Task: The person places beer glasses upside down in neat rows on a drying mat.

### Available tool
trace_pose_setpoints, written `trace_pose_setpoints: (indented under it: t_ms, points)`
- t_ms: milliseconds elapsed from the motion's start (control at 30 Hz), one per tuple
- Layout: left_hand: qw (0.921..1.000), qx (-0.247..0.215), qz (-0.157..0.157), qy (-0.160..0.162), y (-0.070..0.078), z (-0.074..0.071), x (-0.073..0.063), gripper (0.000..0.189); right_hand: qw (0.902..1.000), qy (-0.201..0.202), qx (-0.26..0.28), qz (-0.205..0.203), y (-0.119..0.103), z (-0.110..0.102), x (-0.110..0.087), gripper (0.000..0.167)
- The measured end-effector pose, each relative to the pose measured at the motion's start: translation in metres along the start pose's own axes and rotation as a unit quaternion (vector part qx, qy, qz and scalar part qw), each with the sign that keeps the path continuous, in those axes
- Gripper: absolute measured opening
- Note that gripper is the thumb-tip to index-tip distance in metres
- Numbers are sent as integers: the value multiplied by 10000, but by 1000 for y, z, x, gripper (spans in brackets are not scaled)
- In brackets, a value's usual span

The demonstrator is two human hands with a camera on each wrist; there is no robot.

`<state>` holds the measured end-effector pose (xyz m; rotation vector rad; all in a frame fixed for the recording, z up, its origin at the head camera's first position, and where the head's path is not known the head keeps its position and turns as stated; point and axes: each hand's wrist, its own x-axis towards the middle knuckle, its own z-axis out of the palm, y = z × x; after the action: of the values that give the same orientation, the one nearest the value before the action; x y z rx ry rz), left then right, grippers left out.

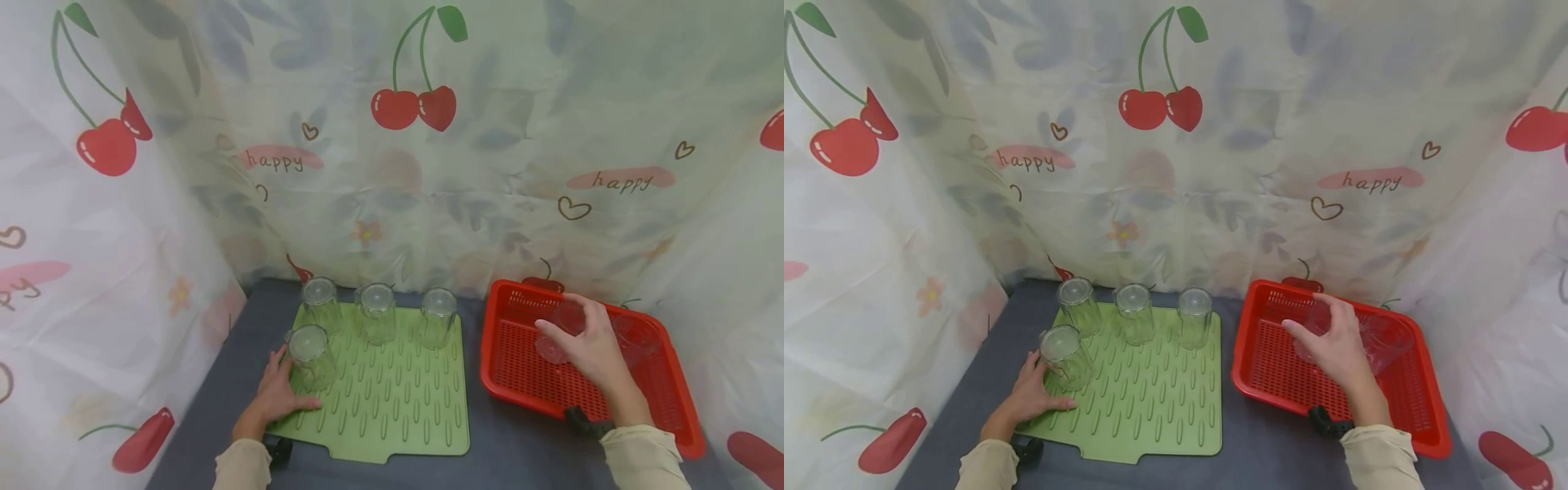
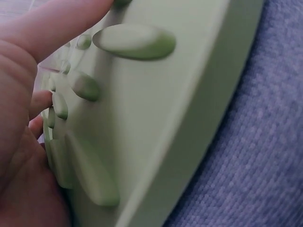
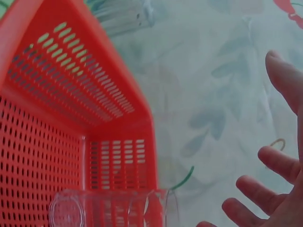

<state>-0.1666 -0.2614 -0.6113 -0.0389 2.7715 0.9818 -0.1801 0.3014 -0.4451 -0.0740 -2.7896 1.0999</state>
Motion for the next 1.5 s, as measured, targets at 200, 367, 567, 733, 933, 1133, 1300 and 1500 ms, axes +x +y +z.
trace_pose_setpoints:
  t_ms: [200,367,567,733,933,1133,1300,1500]
  points:
    - [10000,-4,-40,-39,-2,0,-1,131,9991,-175,-395,58,8,-1,7,98]
    - [9999,4,-95,-103,-3,0,-1,131,9970,-404,-652,68,19,-1,14,106]
    - [9999,9,-65,-116,-4,1,1,129,9961,-358,-807,83,32,-2,25,107]
    - [9999,3,-62,-108,-4,1,1,128,9954,-399,-854,178,40,0,33,111]
    - [9999,16,-49,-92,-4,0,0,128,9951,-535,-785,265,48,4,39,111]
    - [9999,-17,-63,-113,-3,-2,1,129,9921,-836,-832,430,60,7,46,116]
    - [9999,-9,-61,-92,-2,-2,1,129,9891,-1028,-914,526,65,8,50,120]
    - [9999,-26,-70,-127,-3,-1,1,128,9854,-1227,-966,677,66,10,53,124]
